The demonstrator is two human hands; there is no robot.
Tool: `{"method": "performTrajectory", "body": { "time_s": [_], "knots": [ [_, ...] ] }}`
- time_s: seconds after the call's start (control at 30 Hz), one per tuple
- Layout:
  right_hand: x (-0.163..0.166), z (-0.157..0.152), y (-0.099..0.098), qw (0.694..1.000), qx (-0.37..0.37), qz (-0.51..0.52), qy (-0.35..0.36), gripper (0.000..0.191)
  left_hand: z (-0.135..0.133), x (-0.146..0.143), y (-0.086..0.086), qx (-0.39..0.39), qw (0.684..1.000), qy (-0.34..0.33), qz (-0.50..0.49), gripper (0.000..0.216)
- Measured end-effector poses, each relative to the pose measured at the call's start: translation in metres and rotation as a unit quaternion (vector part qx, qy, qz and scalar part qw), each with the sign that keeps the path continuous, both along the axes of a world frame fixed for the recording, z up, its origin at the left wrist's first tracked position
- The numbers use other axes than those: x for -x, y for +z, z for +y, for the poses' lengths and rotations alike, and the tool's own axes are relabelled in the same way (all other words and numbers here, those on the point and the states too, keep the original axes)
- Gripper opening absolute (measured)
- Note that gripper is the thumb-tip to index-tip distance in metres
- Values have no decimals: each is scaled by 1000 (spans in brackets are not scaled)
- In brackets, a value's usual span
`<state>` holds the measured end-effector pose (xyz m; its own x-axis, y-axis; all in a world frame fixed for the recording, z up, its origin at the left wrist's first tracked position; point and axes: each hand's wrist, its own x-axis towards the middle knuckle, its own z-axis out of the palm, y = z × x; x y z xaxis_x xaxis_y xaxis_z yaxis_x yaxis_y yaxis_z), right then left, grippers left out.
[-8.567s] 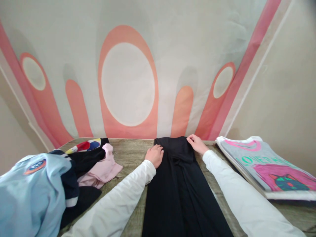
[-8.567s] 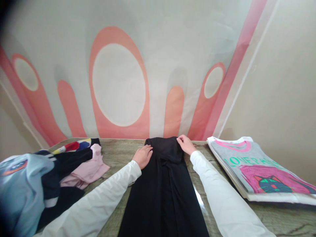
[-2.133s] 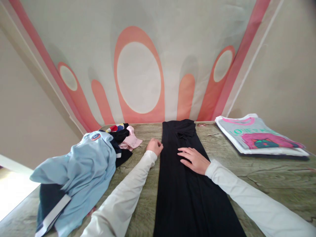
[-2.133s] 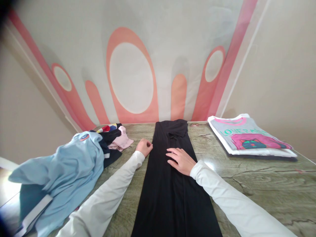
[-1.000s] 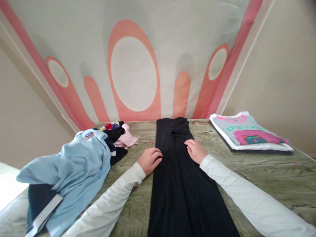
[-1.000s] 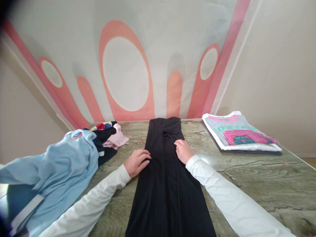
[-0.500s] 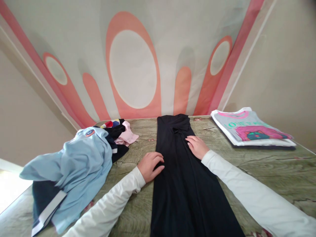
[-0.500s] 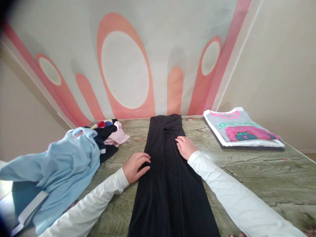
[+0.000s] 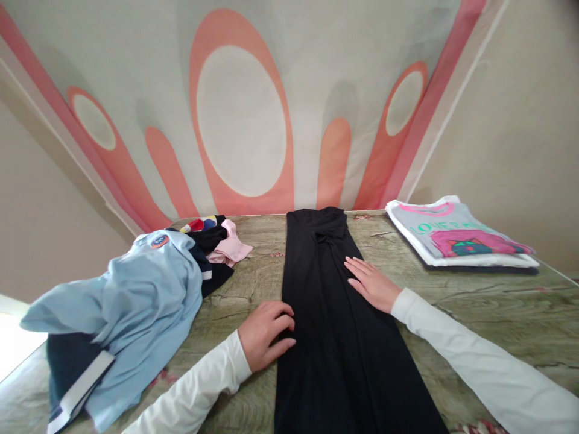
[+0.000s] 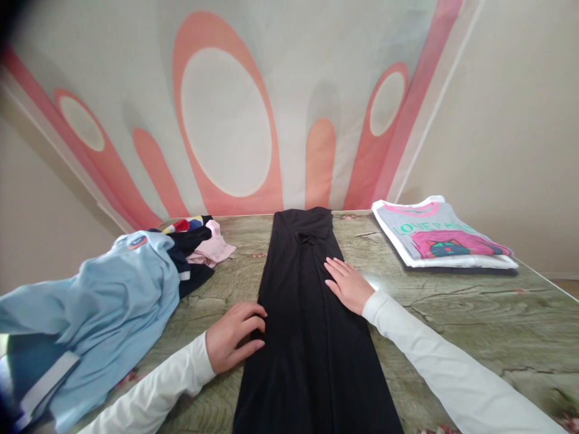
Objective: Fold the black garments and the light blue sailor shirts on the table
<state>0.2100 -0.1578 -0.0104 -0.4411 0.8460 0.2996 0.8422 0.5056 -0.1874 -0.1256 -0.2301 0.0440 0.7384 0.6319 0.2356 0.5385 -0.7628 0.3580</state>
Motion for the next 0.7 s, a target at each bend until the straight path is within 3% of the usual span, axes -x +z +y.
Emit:
{"method": "performTrajectory", "body": {
  "time_s": [0.23,0.47,0.6,0.7],
  "knots": [
    [-7,-11,2,998,-7,-28,-58,49,-3,2,6,2,1000,19,-14,19],
    [14,-35,17,998,-17,12,58,36,-17,-9,11,57,998,-26,14,21],
    [28,-48,33,997,-31,48,60,31,-17,-8,11,68,997,9,-20,17],
    [42,-60,49,992,-3,73,107,32,-16,-7,9,81,996,12,-31,17]
  ]
}}
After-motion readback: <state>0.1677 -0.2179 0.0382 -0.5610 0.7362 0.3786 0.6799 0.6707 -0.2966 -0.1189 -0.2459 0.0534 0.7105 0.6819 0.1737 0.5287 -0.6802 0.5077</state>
